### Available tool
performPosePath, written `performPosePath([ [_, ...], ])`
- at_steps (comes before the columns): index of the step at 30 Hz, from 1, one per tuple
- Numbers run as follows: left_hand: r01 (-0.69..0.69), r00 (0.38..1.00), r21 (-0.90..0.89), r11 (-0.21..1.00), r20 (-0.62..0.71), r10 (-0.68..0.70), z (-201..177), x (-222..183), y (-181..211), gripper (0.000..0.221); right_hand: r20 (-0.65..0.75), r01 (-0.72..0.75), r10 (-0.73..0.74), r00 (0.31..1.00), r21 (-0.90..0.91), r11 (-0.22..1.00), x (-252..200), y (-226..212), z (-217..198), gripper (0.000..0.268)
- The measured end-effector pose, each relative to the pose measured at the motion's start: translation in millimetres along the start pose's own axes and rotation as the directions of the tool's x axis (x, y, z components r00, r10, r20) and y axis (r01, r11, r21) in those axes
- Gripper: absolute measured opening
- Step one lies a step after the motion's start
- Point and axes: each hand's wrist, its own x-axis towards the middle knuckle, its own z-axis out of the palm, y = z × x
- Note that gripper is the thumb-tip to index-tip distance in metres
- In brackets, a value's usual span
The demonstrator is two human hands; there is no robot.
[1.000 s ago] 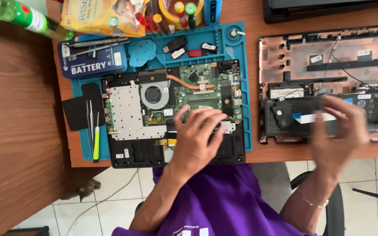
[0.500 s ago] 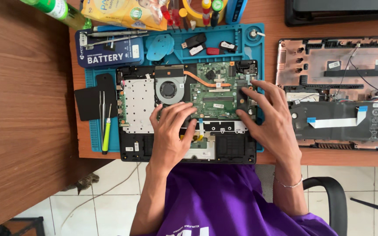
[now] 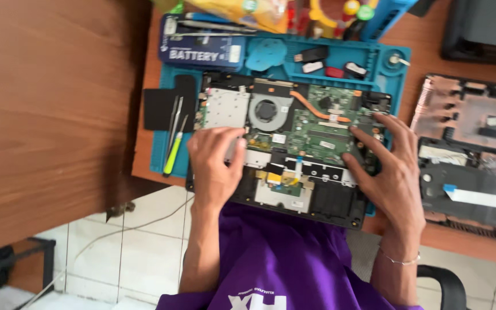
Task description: The person uses a screwdriver and tweezers to remove and replace components inside a laptop, including the heat pipe and fan assembly, on an anti-static mat.
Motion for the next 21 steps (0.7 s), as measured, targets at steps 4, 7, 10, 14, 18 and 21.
performPosePath([
  [4, 0.161, 0.983, 0.155, 0.975, -0.107, -0.146, -20.5, -10.5, -32.4, 0.015, 0.019, -0.002, 0.003, 1.000, -0.045, 0.999, 1.9, -1.7, 0.0, 0.050],
  [7, 0.256, 0.964, 0.310, 0.916, -0.156, -0.217, -32.3, -23.4, -53.6, 0.018, 0.026, 0.008, -0.006, 1.000, -0.075, 0.997, 2.3, -3.4, 0.1, 0.050],
  [10, 0.285, 0.958, 0.438, 0.853, -0.171, -0.232, -39.7, -31.0, -64.2, 0.020, 0.023, -0.009, 0.010, 1.000, -0.048, 0.999, 2.7, -2.5, -0.6, 0.051],
  [14, 0.290, 0.957, 0.466, 0.836, -0.137, -0.255, -39.5, -35.9, -64.0, 0.021, 0.026, -0.053, 0.053, 0.998, -0.003, 0.999, 2.5, -1.4, 0.0, 0.048],
  [18, 0.242, 0.970, 0.482, 0.842, -0.118, -0.211, -40.8, -36.1, -62.9, 0.021, 0.014, -0.048, 0.048, 0.999, 0.005, 0.999, 2.9, 0.3, 0.4, 0.048],
  [21, 0.251, 0.967, 0.513, 0.821, -0.101, -0.233, -39.2, -35.2, -66.2, 0.016, 0.017, -0.059, 0.058, 0.998, 0.020, 0.998, 2.4, 1.3, 1.8, 0.048],
])
